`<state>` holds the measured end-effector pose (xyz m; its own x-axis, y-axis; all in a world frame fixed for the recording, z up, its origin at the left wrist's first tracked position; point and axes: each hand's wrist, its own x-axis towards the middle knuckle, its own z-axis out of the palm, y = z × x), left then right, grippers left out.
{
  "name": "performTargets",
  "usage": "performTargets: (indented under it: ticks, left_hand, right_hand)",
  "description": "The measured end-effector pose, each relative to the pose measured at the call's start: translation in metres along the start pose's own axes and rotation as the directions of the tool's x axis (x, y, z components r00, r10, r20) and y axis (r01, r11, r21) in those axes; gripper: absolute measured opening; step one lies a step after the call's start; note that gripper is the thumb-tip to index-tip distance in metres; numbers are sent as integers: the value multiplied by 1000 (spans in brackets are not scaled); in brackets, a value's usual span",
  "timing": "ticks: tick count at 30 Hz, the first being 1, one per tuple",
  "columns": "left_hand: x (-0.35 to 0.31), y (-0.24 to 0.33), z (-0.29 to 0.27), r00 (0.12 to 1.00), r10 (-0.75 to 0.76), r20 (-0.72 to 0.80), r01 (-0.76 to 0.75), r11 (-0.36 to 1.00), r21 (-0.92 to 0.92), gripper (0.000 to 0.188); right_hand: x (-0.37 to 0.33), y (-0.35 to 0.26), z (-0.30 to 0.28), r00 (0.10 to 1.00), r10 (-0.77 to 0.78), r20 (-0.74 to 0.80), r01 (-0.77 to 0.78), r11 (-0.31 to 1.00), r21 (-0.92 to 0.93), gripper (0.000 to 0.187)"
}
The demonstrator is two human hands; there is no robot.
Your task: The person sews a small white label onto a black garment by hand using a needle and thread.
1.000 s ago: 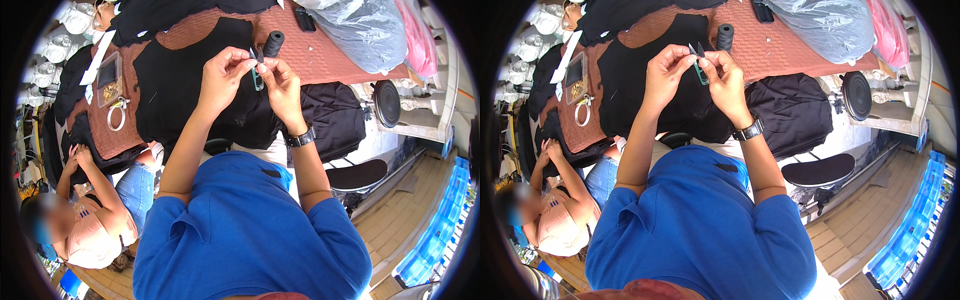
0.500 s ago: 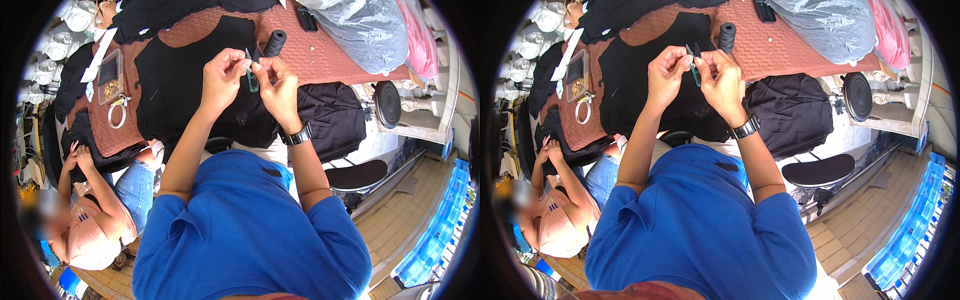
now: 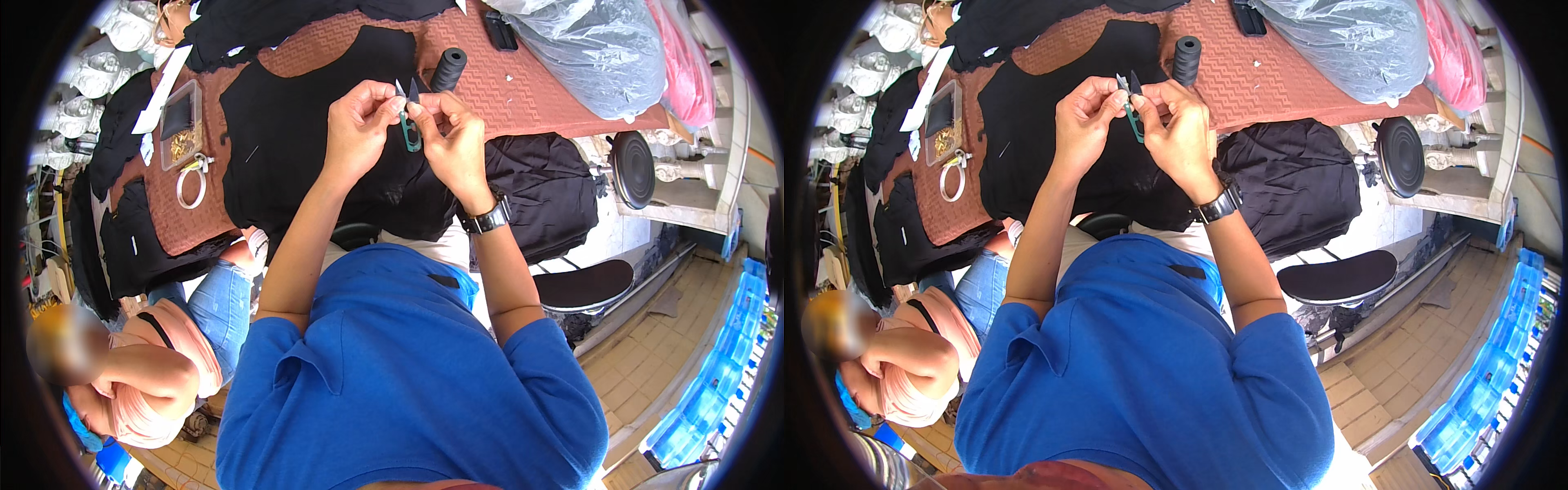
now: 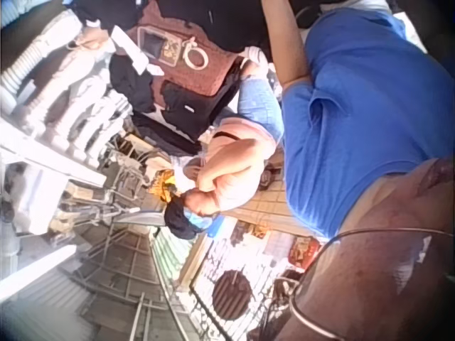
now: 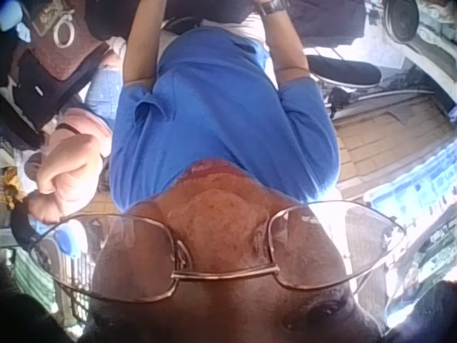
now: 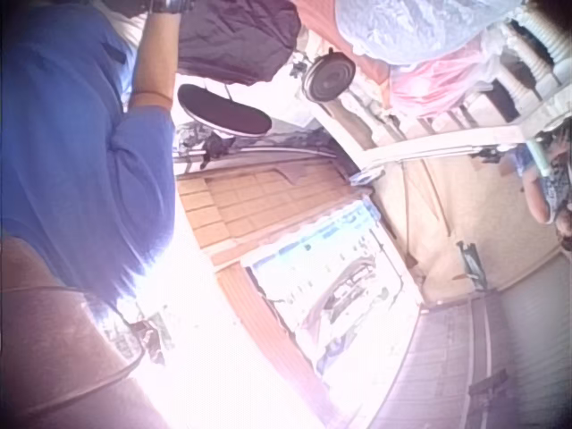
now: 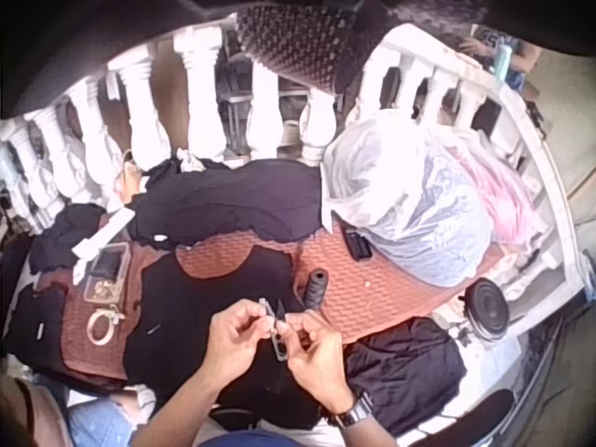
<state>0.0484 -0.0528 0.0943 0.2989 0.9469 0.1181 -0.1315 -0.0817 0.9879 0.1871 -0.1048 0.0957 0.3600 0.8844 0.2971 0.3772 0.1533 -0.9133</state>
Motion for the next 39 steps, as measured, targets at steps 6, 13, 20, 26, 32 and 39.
performTargets:
  ticks: [6, 13, 20, 26, 32, 39]
  left_hand:
    - [1, 5, -1, 987, -31, -160, 3, 985, -174, 7]
    - [-4, 10, -6, 981, -124, -148, 76, 953, -292, 19]
    - [-14, 14, -23, 968, -187, -170, 65, 836, -545, 16]
    - [-15, 36, -25, 971, -16, -237, -84, 911, -404, 9]
    - [-11, 37, -23, 975, 138, -176, -169, 971, -172, 8]
    - [-8, 23, -31, 996, 38, -80, -43, 997, -61, 9]
  right_hand:
    - [9, 1, -16, 993, 116, -32, -107, 972, 210, 12]
    - [11, -6, -14, 992, 116, -58, -79, 896, 436, 11]
    - [-1, -22, -7, 996, 69, -48, -25, 785, 619, 9]
    - [-5, -26, 7, 998, 54, 30, -60, 754, 654, 11]
    - [4, -27, 13, 997, -7, 74, -31, 864, 502, 14]
    - [10, -21, 15, 977, 35, 210, -95, 955, 280, 16]
